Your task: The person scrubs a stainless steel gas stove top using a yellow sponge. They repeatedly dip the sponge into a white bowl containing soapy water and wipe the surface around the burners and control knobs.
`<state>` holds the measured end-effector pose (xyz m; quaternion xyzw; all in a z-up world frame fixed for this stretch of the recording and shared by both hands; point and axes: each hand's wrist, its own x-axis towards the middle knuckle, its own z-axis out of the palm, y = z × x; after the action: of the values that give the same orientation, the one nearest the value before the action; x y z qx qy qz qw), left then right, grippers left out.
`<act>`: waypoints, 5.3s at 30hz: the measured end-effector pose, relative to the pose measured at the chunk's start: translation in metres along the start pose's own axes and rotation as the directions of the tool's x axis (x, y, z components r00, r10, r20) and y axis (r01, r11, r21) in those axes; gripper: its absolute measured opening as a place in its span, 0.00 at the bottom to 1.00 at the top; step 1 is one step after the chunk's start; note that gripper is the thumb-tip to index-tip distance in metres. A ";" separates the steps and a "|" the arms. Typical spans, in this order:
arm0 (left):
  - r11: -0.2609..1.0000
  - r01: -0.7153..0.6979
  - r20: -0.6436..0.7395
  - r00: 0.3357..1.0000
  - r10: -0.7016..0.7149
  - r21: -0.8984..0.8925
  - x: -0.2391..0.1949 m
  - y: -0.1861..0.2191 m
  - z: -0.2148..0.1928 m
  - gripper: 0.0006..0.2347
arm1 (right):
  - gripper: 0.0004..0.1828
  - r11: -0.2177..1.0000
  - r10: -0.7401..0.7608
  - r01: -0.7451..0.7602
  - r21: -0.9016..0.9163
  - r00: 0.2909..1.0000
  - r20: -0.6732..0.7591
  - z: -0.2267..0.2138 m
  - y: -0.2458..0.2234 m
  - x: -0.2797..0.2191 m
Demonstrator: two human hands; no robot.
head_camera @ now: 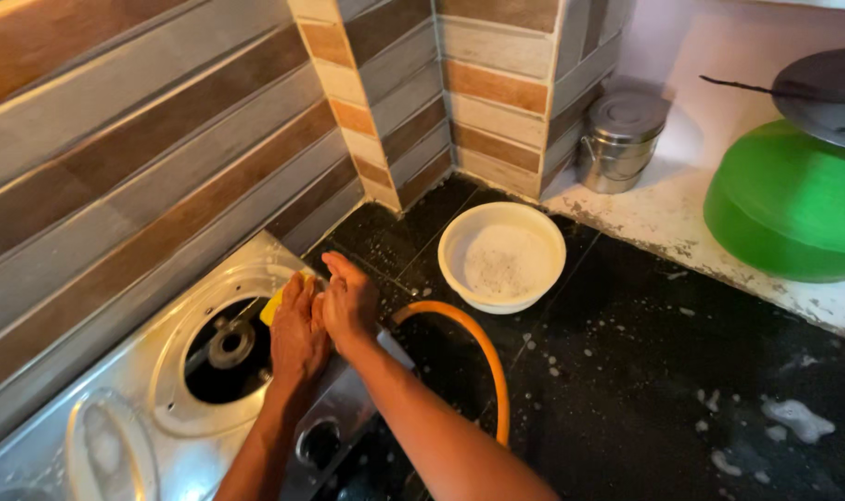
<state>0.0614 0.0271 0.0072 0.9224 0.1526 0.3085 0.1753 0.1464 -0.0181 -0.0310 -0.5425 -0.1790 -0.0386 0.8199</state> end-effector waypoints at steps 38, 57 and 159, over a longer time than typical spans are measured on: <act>0.893 -0.430 0.342 0.825 0.450 -0.137 0.113 -0.182 -0.027 0.22 | 0.39 0.267 0.247 0.520 -0.812 0.777 0.579 0.039 -0.030 -0.002; 0.925 -0.379 0.233 0.900 0.370 -0.005 0.107 -0.209 -0.045 0.22 | 0.61 0.159 0.318 0.641 -0.751 0.686 0.654 0.083 -0.047 0.013; 0.777 0.471 -0.163 0.880 -0.446 0.418 -0.042 -0.169 -0.121 0.43 | 0.27 0.462 -0.269 0.864 -0.200 0.351 0.897 0.184 0.025 -0.010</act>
<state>-0.0747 0.1890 0.0056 0.8635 0.4437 0.2385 0.0249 0.0972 0.1569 0.0081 -0.6396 -0.6730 -0.1749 0.3278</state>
